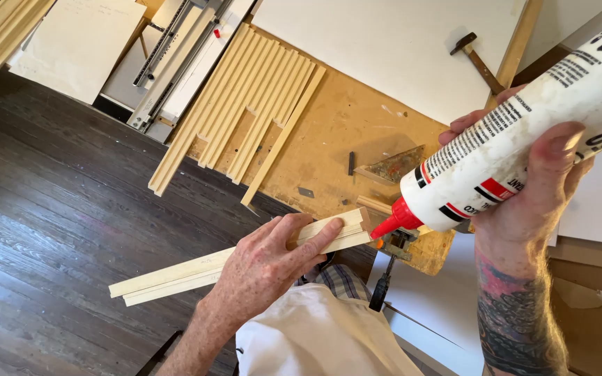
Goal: Gluing and clamping wooden strips to assemble a frame joint
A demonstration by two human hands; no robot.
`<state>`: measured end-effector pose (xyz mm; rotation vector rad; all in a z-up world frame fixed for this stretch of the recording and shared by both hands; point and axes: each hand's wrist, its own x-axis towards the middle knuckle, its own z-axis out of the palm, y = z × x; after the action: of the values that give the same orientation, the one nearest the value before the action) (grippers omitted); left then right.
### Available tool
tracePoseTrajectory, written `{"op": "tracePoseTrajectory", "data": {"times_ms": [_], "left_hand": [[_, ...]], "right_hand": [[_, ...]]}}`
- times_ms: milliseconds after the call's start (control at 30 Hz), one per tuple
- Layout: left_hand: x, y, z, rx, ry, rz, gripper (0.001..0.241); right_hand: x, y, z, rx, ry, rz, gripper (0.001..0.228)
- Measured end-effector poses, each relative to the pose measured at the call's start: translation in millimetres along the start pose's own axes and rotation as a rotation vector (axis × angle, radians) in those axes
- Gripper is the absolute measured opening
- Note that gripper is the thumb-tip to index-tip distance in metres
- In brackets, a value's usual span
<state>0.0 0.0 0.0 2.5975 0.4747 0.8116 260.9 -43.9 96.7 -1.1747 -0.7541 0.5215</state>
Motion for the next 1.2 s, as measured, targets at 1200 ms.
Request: {"op": "tracePoseTrajectory", "data": {"times_ms": [1200], "left_hand": [[-30, -6, -5, 0.067, 0.030, -0.217, 0.043]], "right_hand": [[172, 110, 4, -0.153, -0.307, 0.465, 0.032]]}}
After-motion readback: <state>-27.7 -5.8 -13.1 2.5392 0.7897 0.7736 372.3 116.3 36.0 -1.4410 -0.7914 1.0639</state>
